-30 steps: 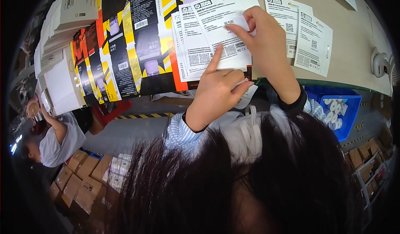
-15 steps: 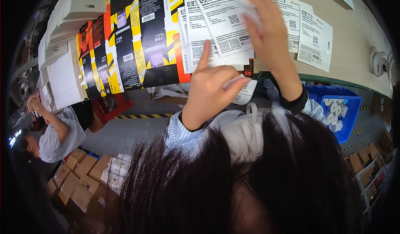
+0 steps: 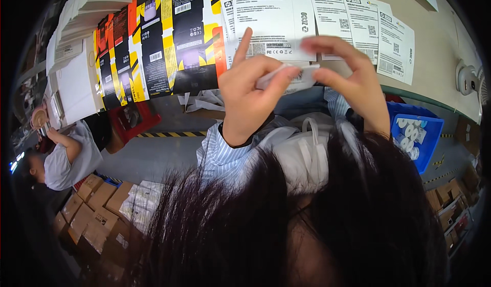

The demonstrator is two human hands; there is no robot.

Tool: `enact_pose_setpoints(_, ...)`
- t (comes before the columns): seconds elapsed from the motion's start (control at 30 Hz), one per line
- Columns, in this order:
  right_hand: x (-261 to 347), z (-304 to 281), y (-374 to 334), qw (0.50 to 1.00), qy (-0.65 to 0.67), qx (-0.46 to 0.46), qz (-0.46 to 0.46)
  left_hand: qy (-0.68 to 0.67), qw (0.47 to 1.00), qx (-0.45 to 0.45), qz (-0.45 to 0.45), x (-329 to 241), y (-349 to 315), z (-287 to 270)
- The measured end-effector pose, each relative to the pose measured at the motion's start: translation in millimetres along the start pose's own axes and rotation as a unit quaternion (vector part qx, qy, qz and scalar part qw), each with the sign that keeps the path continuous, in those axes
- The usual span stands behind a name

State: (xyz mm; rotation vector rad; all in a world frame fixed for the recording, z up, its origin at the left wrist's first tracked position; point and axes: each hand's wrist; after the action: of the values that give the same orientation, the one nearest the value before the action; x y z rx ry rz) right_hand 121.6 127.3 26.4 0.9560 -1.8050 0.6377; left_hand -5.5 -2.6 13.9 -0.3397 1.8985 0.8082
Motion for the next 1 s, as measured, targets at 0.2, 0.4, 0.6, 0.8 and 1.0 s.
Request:
enact_pose_setpoints(0.2, -4.1, 11.4, -8.3, 0.951, 0.273, 0.027, 0.145, 0.076, 0.995, -0.035, 0.057, 5.7, 0.3, -0.1)
enact_pose_setpoints(0.4, -3.0, 14.0, 0.6, 0.995, 0.079, -0.036, -0.046, 0.138, 0.987, 0.085, -0.007, -14.8, 4.7, 2.3)
enact_pose_setpoints(0.6, -3.2, 17.6, 3.9, 0.941, 0.277, -0.197, 0.001, 0.059, 0.991, 0.068, -0.102, -13.8, -2.9, -4.8)
enact_pose_setpoints(0.8, -7.3, 22.2, -0.8, 0.958, 0.286, -0.006, 0.035, 0.029, 0.999, 0.007, -0.045, -3.8, -2.2, -2.2)
enact_pose_setpoints(1.0, -11.6, 23.4, 6.8, 0.971, 0.234, -0.001, 0.039, 0.029, 0.998, 0.004, -0.05, -3.4, -6.6, -5.7)
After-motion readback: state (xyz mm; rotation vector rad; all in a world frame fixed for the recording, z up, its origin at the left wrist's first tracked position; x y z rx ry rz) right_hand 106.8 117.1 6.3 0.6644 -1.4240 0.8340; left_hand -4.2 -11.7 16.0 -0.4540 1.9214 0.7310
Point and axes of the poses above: each hand's wrist, its own y-axis towards the middle knuckle, its own z-axis out of the palm, x = y × z, and after that the axes turned 4 degrees about z, right-handed
